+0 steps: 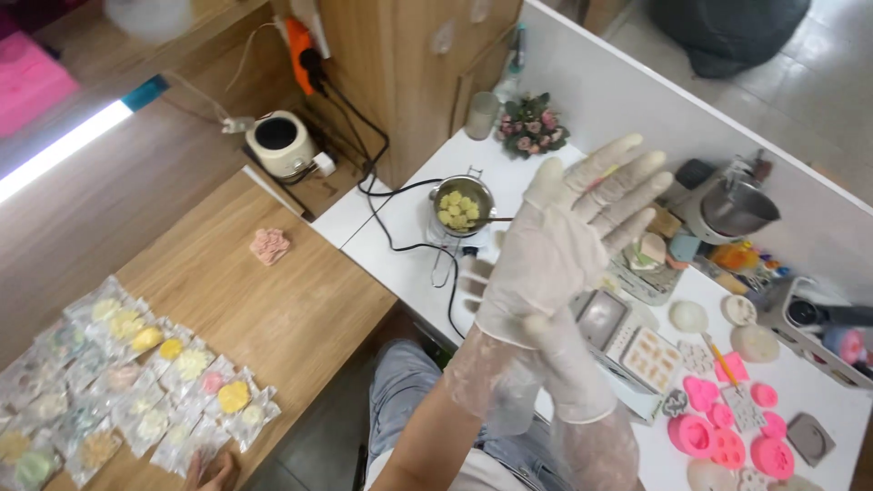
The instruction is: Melt wax chunks in a small pot using a heat gun while wearing protective gloves.
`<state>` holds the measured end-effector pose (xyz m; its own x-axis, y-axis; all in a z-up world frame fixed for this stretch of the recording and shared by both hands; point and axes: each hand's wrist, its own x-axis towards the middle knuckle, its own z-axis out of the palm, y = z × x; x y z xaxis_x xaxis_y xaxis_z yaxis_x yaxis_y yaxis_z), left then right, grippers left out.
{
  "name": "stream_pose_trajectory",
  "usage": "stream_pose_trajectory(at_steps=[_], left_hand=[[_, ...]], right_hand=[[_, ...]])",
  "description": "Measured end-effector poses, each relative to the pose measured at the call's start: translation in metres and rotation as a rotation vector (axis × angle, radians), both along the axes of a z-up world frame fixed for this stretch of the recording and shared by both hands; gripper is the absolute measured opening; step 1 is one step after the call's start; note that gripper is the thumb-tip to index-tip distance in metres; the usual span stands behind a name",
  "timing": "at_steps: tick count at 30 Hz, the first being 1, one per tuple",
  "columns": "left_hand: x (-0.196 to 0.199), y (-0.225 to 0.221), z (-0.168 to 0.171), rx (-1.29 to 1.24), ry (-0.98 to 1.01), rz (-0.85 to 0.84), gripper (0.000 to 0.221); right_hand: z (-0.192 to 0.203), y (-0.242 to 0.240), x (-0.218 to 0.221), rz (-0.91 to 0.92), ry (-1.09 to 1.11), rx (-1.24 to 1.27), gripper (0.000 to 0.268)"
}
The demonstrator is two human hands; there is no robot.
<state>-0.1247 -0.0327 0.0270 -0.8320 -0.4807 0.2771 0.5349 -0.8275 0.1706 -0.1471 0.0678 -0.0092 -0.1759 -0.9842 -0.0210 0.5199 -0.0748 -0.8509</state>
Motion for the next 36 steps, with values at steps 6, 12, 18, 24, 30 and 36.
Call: stream_pose_trajectory(at_steps=[6, 12, 18, 24, 30, 36], left_hand=[[0.02, 0.007, 0.018, 0.102, 0.038, -0.025, 0.078], [0.031, 0.019, 0.034, 0.098, 0.077, 0.062, 0.08], [0.032, 0.029, 0.022, -0.064, -0.011, 0.106, 0.088], [0.035, 0.031, 0.01, 0.029, 0.14, 0.107, 0.093], [0.039, 0.031, 0.008, -0.117, 0.117, 0.212, 0.099], [0.055, 0.036, -0.003, -0.39, -0.039, 0.469, 0.109]], right_hand=[[-0.001, 0.001, 0.027, -0.045, 0.127, 0.252, 0.053], [-0.003, 0.016, 0.041, -0.038, 0.122, 0.373, 0.031], [-0.013, 0.032, 0.042, -0.015, 0.142, 0.427, 0.029], [-0.008, 0.036, 0.043, 0.065, 0.217, 0.456, 0.033], [-0.027, 0.041, 0.052, 0.164, 0.857, 0.678, 0.046], [0.023, 0.041, 0.036, -0.131, 0.527, 0.14, 0.094]])
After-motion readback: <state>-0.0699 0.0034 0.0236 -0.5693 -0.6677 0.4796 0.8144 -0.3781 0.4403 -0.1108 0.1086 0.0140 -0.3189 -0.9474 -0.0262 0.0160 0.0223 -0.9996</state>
